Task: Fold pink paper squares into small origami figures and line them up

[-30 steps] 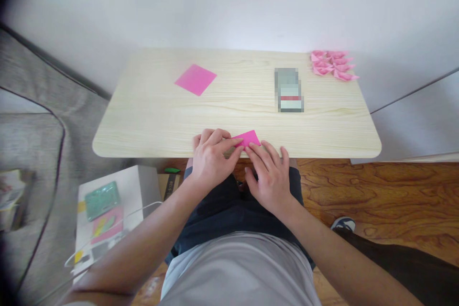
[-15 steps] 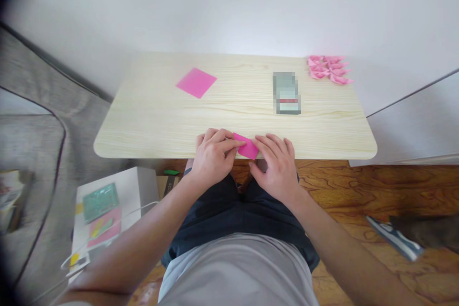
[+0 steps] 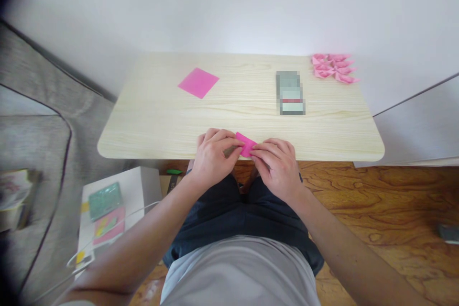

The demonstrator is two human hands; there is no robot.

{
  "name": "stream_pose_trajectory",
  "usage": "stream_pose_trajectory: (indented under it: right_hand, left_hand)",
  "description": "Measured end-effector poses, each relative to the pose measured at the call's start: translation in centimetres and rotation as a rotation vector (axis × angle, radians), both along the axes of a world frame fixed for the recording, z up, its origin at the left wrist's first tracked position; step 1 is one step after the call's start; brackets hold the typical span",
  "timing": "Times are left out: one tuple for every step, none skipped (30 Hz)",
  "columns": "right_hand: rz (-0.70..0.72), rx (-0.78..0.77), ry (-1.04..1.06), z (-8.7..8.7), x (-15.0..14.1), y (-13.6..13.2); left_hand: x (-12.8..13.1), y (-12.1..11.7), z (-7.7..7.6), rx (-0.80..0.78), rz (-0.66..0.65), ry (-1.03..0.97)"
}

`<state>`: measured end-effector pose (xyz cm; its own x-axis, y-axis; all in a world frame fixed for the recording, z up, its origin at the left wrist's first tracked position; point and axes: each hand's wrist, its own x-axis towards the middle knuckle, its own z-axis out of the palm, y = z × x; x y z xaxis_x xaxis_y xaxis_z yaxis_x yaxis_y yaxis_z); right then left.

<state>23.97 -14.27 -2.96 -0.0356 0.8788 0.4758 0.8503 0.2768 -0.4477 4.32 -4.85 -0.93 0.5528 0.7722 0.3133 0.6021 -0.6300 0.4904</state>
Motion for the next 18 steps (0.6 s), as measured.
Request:
stream_pose_trajectory:
  right_hand:
    - [-0.002, -0.014, 0.007, 0.2, 0.0, 0.2]
    - [-0.007, -0.028, 0.014, 0.4, -0.1, 0.4]
    - [-0.014, -0.043, 0.020, 0.6, -0.1, 0.6]
    - [-0.023, -0.058, 0.024, 0.8, -0.2, 0.8]
    - [-0.034, -0.070, 0.025, 0.9, -0.3, 1.1]
    - [-0.046, -0.078, 0.022, 0.9, -0.4, 1.3]
    - [-0.062, -0.083, 0.017, 1.0, -0.5, 1.5]
    - [-0.080, -0.084, 0.011, 1.0, -0.6, 1.7]
    - [-0.103, -0.082, 0.005, 0.9, -0.7, 1.8]
    - [-0.126, -0.080, 0.000, 0.9, -0.8, 1.9]
    - [-0.149, -0.077, -0.004, 0.8, -0.9, 2.0]
    - [-0.170, -0.076, -0.006, 0.8, -1.1, 2.0]
    - [-0.188, -0.079, -0.007, 0.8, -1.2, 2.0]
    - [-0.204, -0.085, -0.009, 0.9, -1.3, 2.1]
    - [-0.220, -0.093, -0.010, 0.9, -1.5, 2.1]
    - [-0.234, -0.104, -0.010, 1.0, -1.6, 2.1]
    - [-0.249, -0.115, -0.009, 1.0, -1.7, 2.2]
    - [-0.261, -0.124, -0.007, 1.1, -1.9, 2.2]
  left_hand:
    - [0.0, 0.0, 0.0, 0.001, -0.001, -0.001]
    - [0.0, 0.0, 0.0, 0.002, -0.001, -0.003]
    - [0.0, 0.0, 0.0, 0.002, -0.002, -0.004]
    - [0.0, 0.0, 0.0, 0.003, -0.002, -0.006]
    - [0.0, 0.0, 0.0, 0.003, -0.001, -0.008]
    - [0.0, 0.0, 0.0, 0.004, 0.000, -0.009]
    - [0.0, 0.0, 0.0, 0.005, 0.002, -0.009]
    - [-0.1, 0.0, 0.0, 0.007, 0.003, -0.009]
    - [-0.1, 0.0, 0.0, 0.010, 0.004, -0.008]
    - [-0.1, 0.0, -0.1, 0.012, 0.004, -0.008]
    - [-0.1, 0.0, -0.1, 0.015, 0.004, -0.008]
    - [-0.1, 0.0, -0.1, 0.017, 0.002, -0.008]
    - [-0.1, 0.0, -0.1, 0.019, 0.001, -0.007]
    - [-0.2, 0.0, -0.1, 0.021, 0.000, -0.006]
    - [-0.2, 0.0, -0.1, 0.023, -0.002, -0.006]
    - [-0.2, 0.0, -0.1, 0.025, -0.006, -0.006]
    - [-0.3, 0.0, -0.1, 0.027, -0.010, -0.007]
    - [-0.3, 0.0, -0.1, 0.029, -0.015, -0.008]
